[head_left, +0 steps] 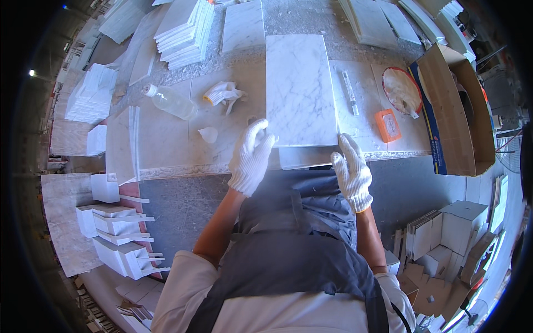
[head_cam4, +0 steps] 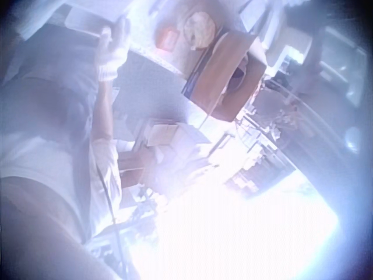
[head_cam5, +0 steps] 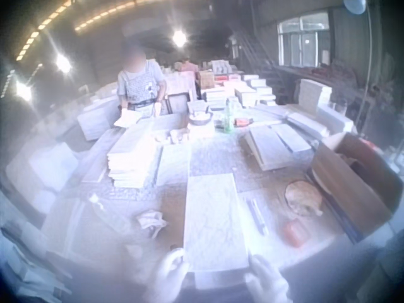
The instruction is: The person wipes the surface of white rectangular tiles with a cloth and then uses a small tool to scrape or clean the edges. The person repeats this process on multiple tiles, stacking the cleaned tiles on the table.
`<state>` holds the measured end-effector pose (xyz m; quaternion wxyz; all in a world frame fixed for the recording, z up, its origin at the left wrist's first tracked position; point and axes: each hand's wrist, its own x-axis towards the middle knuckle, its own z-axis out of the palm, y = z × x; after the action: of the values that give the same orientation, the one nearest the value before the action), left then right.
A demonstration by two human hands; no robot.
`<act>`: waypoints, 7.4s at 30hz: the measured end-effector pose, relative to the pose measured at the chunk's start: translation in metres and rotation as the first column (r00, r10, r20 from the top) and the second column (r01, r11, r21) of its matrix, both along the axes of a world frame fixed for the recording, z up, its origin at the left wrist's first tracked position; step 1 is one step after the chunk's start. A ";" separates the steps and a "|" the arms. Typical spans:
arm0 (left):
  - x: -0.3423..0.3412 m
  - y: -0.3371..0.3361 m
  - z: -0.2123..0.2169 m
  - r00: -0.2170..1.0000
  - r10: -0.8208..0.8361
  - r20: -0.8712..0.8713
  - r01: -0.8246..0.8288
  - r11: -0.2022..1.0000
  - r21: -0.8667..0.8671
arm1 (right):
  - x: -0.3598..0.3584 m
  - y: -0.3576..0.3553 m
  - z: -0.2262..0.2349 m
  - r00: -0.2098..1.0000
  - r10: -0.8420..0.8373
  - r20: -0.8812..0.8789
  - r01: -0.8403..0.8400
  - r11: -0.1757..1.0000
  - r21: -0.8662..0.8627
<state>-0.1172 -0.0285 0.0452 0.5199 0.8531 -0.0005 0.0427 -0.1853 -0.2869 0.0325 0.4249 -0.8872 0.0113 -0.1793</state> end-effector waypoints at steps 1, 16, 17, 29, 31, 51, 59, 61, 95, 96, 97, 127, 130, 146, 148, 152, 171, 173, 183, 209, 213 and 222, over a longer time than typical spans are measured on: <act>0.003 0.000 0.001 1.000 -0.009 -0.003 0.009 1.000 -0.008 | 0.002 0.001 0.002 1.000 0.005 0.003 -0.005 1.000 -0.023; 0.054 -0.030 0.028 0.903 -0.341 0.261 0.060 0.701 0.710 | 0.006 0.013 0.011 0.999 -0.046 -0.017 0.042 0.984 -0.172; 0.062 -0.037 0.028 0.836 -0.453 0.309 0.058 0.634 0.771 | 0.006 0.013 0.012 0.999 -0.041 0.017 0.044 0.978 -0.202; 0.018 -0.038 0.080 0.637 -0.767 0.074 0.653 0.589 0.476 | 0.001 0.009 0.006 0.999 -0.024 -0.033 0.017 0.980 -0.198; 0.006 -0.026 0.081 0.785 -0.620 -0.008 0.598 0.753 0.275 | 0.002 0.009 0.006 0.999 -0.015 -0.032 0.010 0.987 -0.158; 0.072 0.003 -0.009 0.945 -0.016 -0.327 0.058 0.991 0.119 | 0.005 0.032 0.032 0.994 0.041 0.105 -0.009 0.956 -0.294; 0.076 0.000 -0.026 0.964 0.038 -0.264 -0.078 0.986 -0.146 | 0.008 0.030 0.028 0.987 0.059 0.151 -0.008 0.949 -0.314; 0.077 0.005 -0.027 0.966 -0.020 -0.256 0.005 0.998 -0.061 | 0.008 0.030 0.030 0.979 0.056 0.196 0.013 0.943 -0.331; 0.049 -0.025 0.024 0.903 -0.281 -0.327 0.090 0.865 -0.494 | 0.051 0.047 -0.019 0.965 0.264 -0.015 0.096 -0.296 0.950; 0.049 -0.026 0.024 0.900 -0.280 -0.335 0.099 0.879 -0.467 | 0.050 0.046 -0.019 0.968 0.237 -0.079 0.112 -0.131 0.985; 0.049 -0.026 0.023 0.900 -0.275 -0.340 0.106 0.892 -0.440 | 0.049 0.044 -0.019 0.973 0.226 -0.046 0.045 0.009 0.999; 0.032 0.182 0.028 0.825 0.536 0.176 -0.371 0.751 -0.547 | 0.104 -0.048 -0.022 0.904 0.427 0.017 -0.427 0.904 -0.010; 0.038 0.232 -0.022 0.817 0.483 0.316 -0.563 0.787 0.252 | 0.103 -0.037 -0.009 0.946 0.324 -0.030 -0.324 0.946 0.000; 0.058 0.260 -0.076 0.846 0.360 0.393 -0.532 0.539 0.653 | 0.263 0.138 0.124 0.887 0.436 -0.153 -0.214 0.681 0.700; 0.059 0.260 -0.075 0.843 0.369 0.390 -0.537 0.536 0.652 | 0.296 0.160 0.132 0.885 0.435 -0.165 -0.231 0.719 0.655; 0.062 0.263 -0.075 0.817 0.366 0.445 -0.575 0.566 0.591 | 0.361 0.208 0.145 0.871 0.479 -0.111 -0.240 0.612 0.754; 0.071 0.257 -0.055 0.821 0.399 0.408 -0.571 0.557 0.603 | 0.601 0.354 0.079 0.804 0.579 -0.135 -0.171 0.442 0.881; 0.072 0.257 -0.055 0.832 0.395 0.390 -0.555 0.583 0.593 | 0.601 0.357 0.073 0.856 0.487 -0.177 -0.125 0.526 0.841; 0.070 0.256 -0.055 0.836 0.386 0.390 -0.549 0.572 0.610 | 0.570 0.332 0.054 0.894 0.429 -0.128 -0.076 0.427 0.901; 0.071 0.254 -0.060 0.854 0.367 0.370 -0.521 0.577 0.629 | 0.535 0.300 0.058 0.917 0.373 -0.139 0.007 0.334 0.943; 0.074 0.253 -0.057 0.840 0.354 0.410 -0.541 0.581 0.608 | 0.547 0.292 0.038 0.915 0.354 -0.194 0.061 0.353 0.934; 0.074 0.304 -0.093 0.831 0.447 0.330 -0.529 0.819 0.223 | 0.526 0.201 0.010 0.904 0.424 0.044 -0.398 0.802 0.446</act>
<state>-0.0430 0.2757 -0.0479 0.3484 0.8804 0.1444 0.2876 0.3412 -0.0861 0.0423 0.6444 -0.7523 -0.1282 -0.0497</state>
